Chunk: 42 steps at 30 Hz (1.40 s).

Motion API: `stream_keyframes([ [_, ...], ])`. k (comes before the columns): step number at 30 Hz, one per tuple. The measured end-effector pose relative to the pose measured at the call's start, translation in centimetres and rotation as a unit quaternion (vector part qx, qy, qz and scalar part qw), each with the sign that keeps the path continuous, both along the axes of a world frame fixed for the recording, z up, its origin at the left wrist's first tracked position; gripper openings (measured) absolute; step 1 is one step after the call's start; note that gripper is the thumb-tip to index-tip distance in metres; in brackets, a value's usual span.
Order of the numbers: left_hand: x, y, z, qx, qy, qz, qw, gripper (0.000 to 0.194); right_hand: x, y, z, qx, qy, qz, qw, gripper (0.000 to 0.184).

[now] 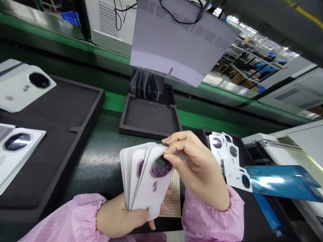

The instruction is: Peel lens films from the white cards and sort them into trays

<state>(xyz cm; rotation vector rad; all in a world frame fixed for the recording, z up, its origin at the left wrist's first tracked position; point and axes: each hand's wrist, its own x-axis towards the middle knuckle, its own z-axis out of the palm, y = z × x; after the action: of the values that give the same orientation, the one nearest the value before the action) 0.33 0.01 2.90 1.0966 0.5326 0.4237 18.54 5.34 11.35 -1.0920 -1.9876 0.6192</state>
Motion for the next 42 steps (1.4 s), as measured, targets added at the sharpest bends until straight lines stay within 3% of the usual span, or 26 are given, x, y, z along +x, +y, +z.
stream_keyframes([
  [7,-0.1,0.1,-0.3,-0.041,-0.087,-0.012,0.995,0.038,0.6,-0.1,0.2,-0.02,0.088,0.006,0.996,0.019],
  [16,-0.1,0.2,0.1,-0.065,-0.1,0.01,0.993,0.036,0.0,-0.5,0.2,-0.006,0.068,-0.012,0.998,0.015],
  [24,-0.4,-0.2,-0.8,0.1,0.061,0.032,0.993,0.03,0.0,-0.7,0.5,-0.003,0.058,-0.003,0.998,0.014],
  [32,-0.3,0.1,0.3,0.159,0.113,0.019,0.981,0.028,0.1,-1.2,0.8,-0.006,0.013,-0.009,1.0,0.012],
  [36,-0.3,0.1,-0.2,0.127,0.116,0.016,0.985,0.028,0.3,-1.3,0.8,-0.014,0.019,0.002,1.0,0.011],
  [42,-0.3,0.0,-0.9,-0.019,-0.074,0.043,0.996,0.037,1.0,-1.2,0.8,0.021,0.048,-0.008,0.999,0.011],
])
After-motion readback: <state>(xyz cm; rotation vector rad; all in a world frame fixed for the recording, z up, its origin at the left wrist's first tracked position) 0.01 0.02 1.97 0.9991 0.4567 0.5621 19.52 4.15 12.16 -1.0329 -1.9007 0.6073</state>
